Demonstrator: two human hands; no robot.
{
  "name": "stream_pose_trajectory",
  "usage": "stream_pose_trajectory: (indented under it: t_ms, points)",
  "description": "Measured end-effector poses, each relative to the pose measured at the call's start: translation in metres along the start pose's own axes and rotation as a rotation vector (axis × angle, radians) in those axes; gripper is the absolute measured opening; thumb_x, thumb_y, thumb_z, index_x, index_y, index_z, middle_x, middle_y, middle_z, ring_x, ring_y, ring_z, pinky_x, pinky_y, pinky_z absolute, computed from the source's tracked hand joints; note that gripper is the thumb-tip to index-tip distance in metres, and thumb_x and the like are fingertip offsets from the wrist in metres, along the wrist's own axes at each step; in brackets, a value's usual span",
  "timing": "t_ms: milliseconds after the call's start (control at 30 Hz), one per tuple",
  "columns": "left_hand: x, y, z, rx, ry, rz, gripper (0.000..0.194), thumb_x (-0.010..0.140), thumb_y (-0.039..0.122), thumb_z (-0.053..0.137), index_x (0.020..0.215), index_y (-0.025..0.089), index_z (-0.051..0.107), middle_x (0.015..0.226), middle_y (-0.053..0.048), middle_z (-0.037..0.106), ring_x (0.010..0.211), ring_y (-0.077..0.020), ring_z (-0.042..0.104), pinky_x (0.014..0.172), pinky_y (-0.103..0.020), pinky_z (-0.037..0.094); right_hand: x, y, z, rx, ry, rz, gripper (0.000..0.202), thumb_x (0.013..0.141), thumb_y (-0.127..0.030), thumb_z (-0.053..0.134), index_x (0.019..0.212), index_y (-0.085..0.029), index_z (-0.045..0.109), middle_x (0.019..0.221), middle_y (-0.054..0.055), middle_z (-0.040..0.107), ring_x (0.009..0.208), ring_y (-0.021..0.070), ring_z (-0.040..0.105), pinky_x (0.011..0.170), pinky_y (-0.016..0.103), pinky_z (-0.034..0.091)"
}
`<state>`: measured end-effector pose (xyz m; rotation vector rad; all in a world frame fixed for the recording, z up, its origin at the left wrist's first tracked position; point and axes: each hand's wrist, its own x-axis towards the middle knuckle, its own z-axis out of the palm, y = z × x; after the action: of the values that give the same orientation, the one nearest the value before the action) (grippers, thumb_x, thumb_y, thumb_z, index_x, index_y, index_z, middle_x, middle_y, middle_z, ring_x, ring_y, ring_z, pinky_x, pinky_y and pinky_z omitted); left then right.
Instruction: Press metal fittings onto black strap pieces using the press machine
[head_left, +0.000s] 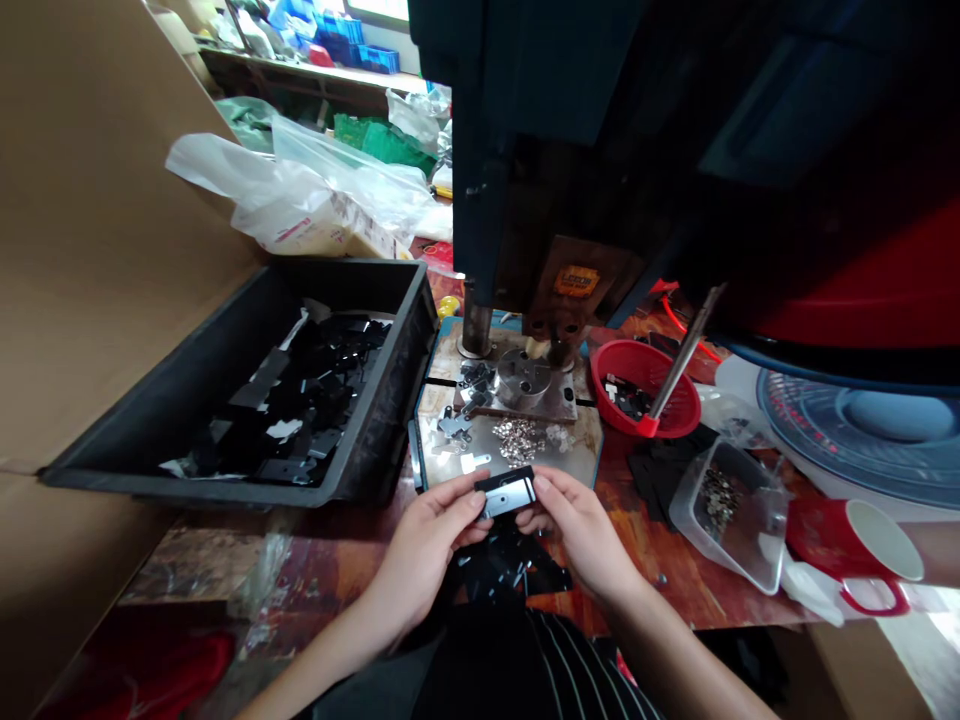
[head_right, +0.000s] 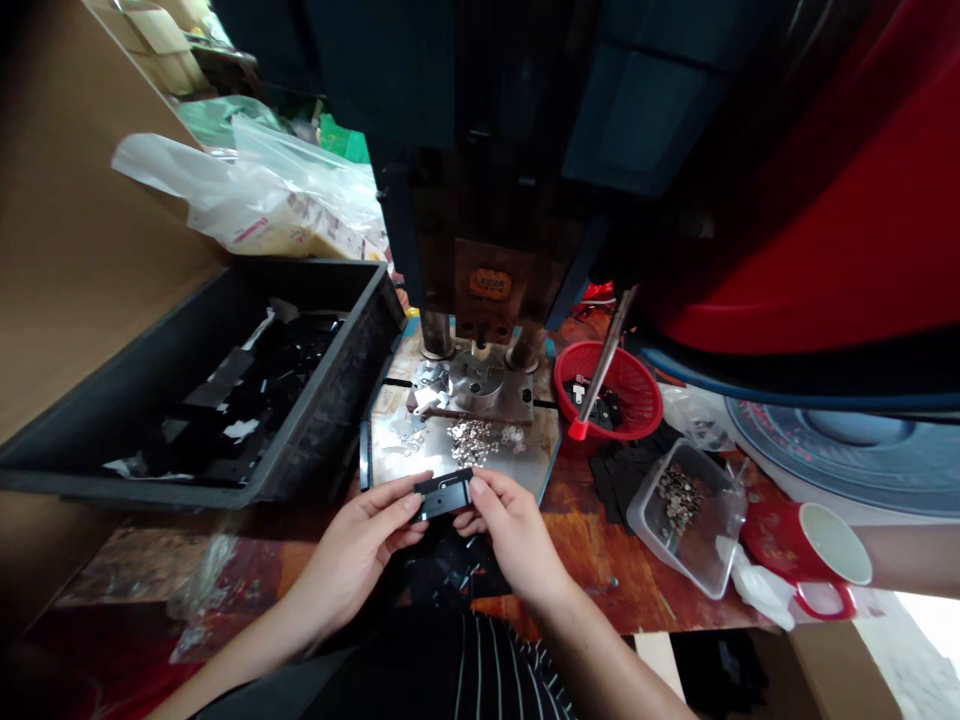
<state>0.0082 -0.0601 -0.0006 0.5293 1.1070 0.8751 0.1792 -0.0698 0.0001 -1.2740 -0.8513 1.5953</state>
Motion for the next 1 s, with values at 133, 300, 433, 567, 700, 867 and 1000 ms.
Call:
stream_pose_trajectory:
  t_ms: [133, 300, 433, 567, 700, 867, 1000]
  points:
    - [-0.0026, 0.001, 0.0017, -0.004, -0.018, -0.003, 0.047, 0.067, 0.025, 0.075, 0.112, 0.015, 0.067, 0.082, -0.004, 0.07, 0.064, -0.0094, 0.06, 0.066, -0.022, 0.05, 0.001, -0.0013, -0.0028, 0.078, 0.007, 0.035, 0.038, 0.077, -0.049, 0.065, 0.095, -0.015, 0.067, 0.067, 0.0, 0.062, 0.058, 0.0094, 0.058, 0.057, 0.021, 0.049]
    - [-0.0017, -0.0013, 0.0013, 0.003, -0.053, -0.012, 0.05, 0.067, 0.024, 0.074, 0.116, 0.016, 0.065, 0.087, -0.004, 0.069, 0.066, -0.0089, 0.059, 0.068, -0.023, 0.048, 0.0009, -0.0033, -0.0041, 0.097, 0.024, 0.047, 0.037, 0.075, -0.047, 0.068, 0.093, -0.015, 0.068, 0.069, 0.001, 0.063, 0.057, 0.0089, 0.058, 0.055, 0.02, 0.049]
    - [-0.0013, -0.0025, -0.0002, 0.014, -0.084, -0.014, 0.058, 0.066, 0.022, 0.074, 0.122, 0.017, 0.06, 0.087, -0.003, 0.068, 0.068, -0.0098, 0.058, 0.07, -0.024, 0.047, 0.0016, -0.0038, -0.0054, 0.093, 0.016, 0.044, 0.037, 0.076, -0.048, 0.066, 0.093, -0.016, 0.069, 0.069, 0.002, 0.063, 0.058, 0.0095, 0.057, 0.055, 0.021, 0.049]
    - [-0.0013, -0.0029, -0.0015, 0.042, -0.131, -0.006, 0.068, 0.067, 0.023, 0.073, 0.131, 0.018, 0.052, 0.087, -0.003, 0.067, 0.071, -0.0113, 0.058, 0.074, -0.026, 0.046, 0.0028, -0.0043, -0.0062, 0.099, 0.011, 0.04, 0.037, 0.076, -0.049, 0.066, 0.094, -0.016, 0.069, 0.071, 0.002, 0.064, 0.06, 0.0097, 0.056, 0.054, 0.021, 0.049]
    - [-0.0012, -0.0034, -0.0029, 0.095, -0.155, 0.011, 0.068, 0.069, 0.024, 0.069, 0.134, 0.017, 0.048, 0.088, -0.004, 0.067, 0.073, -0.012, 0.058, 0.072, -0.027, 0.045, 0.0035, -0.0047, -0.0065, 0.114, 0.029, 0.042, 0.04, 0.076, -0.05, 0.066, 0.095, -0.015, 0.069, 0.07, 0.002, 0.062, 0.059, 0.0099, 0.055, 0.053, 0.021, 0.049]
    - [-0.0023, -0.0026, -0.0027, 0.078, -0.169, -0.007, 0.069, 0.069, 0.022, 0.069, 0.135, 0.017, 0.047, 0.088, -0.004, 0.067, 0.068, -0.0106, 0.056, 0.069, -0.025, 0.044, 0.0045, -0.0023, -0.0083, 0.131, 0.058, 0.054, 0.038, 0.074, -0.046, 0.069, 0.095, -0.014, 0.067, 0.063, -0.001, 0.06, 0.05, 0.0076, 0.052, 0.049, 0.019, 0.045]
    - [-0.0036, -0.002, -0.0024, 0.058, -0.172, -0.026, 0.069, 0.069, 0.021, 0.069, 0.134, 0.018, 0.048, 0.089, -0.005, 0.068, 0.066, -0.0104, 0.057, 0.067, -0.025, 0.045, 0.005, -0.0012, -0.0093, 0.104, 0.059, 0.05, 0.037, 0.073, -0.042, 0.071, 0.096, -0.014, 0.066, 0.057, -0.004, 0.058, 0.045, 0.0064, 0.049, 0.046, 0.019, 0.04]
